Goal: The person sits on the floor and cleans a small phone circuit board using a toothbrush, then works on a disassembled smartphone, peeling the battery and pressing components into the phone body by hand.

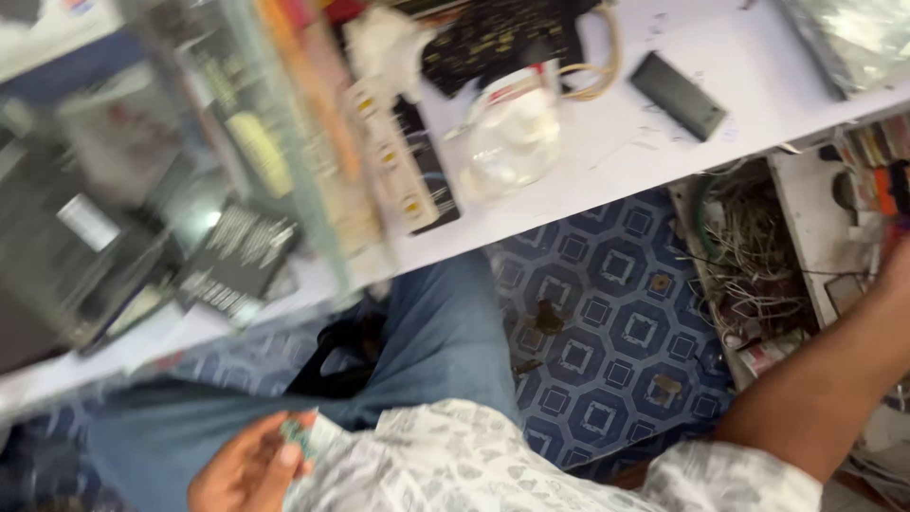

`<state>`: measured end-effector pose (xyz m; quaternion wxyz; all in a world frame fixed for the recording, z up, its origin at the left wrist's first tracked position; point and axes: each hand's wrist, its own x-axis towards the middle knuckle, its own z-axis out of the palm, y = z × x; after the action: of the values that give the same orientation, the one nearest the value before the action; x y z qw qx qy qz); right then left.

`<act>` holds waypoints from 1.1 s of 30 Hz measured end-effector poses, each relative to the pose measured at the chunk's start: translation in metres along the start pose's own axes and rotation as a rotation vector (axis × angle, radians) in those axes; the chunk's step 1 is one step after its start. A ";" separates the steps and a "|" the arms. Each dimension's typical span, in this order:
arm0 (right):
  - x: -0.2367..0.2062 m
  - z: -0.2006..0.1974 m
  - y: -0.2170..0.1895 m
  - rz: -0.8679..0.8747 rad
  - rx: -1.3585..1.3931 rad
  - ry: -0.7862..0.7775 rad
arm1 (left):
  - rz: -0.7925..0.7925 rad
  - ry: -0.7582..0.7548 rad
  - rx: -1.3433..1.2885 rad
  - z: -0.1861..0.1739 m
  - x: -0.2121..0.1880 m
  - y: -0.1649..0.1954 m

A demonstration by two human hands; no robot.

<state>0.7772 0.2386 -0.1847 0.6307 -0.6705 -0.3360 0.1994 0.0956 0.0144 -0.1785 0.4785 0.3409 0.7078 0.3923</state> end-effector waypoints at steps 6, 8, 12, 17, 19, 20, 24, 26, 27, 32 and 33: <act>-0.188 0.025 -0.057 0.252 0.602 -0.259 | 0.104 -0.220 -0.311 -0.012 -0.001 0.056; -0.235 0.055 -0.077 0.319 0.768 -0.427 | 0.195 -0.280 -0.389 -0.024 0.004 0.058; -0.279 0.103 -0.110 0.427 0.835 -0.599 | 0.296 -0.356 -0.518 -0.051 0.008 0.045; -0.254 0.139 -0.149 0.140 0.384 -0.661 | 0.299 -0.359 -0.583 -0.087 0.009 0.023; -0.231 0.158 -0.165 0.071 0.154 -0.546 | 0.288 -0.347 -0.615 -0.099 0.005 0.014; -0.223 0.170 -0.171 0.027 -0.055 -0.434 | 0.283 -0.329 -0.626 -0.105 0.002 0.008; -0.184 0.208 -0.193 -0.058 -0.171 -0.565 | 0.262 -0.256 -0.711 -0.119 -0.004 -0.014; -0.164 0.220 -0.201 -0.047 -0.245 -0.609 | 0.246 -0.219 -0.766 -0.123 -0.005 -0.023; -0.156 0.225 -0.203 -0.035 -0.275 -0.626 | 0.236 -0.199 -0.789 -0.123 -0.006 -0.027; -0.138 0.233 -0.210 0.004 -0.367 -0.670 | 0.237 -0.138 -0.793 -0.124 -0.007 -0.035; -0.139 0.234 -0.211 0.007 -0.378 -0.675 | 0.227 -0.128 -0.783 -0.124 -0.006 -0.035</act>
<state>0.4769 0.3032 -0.0284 0.3494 -0.6726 -0.5531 0.3458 -0.0232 -0.0352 -0.1782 0.5690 0.2327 0.4319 0.6599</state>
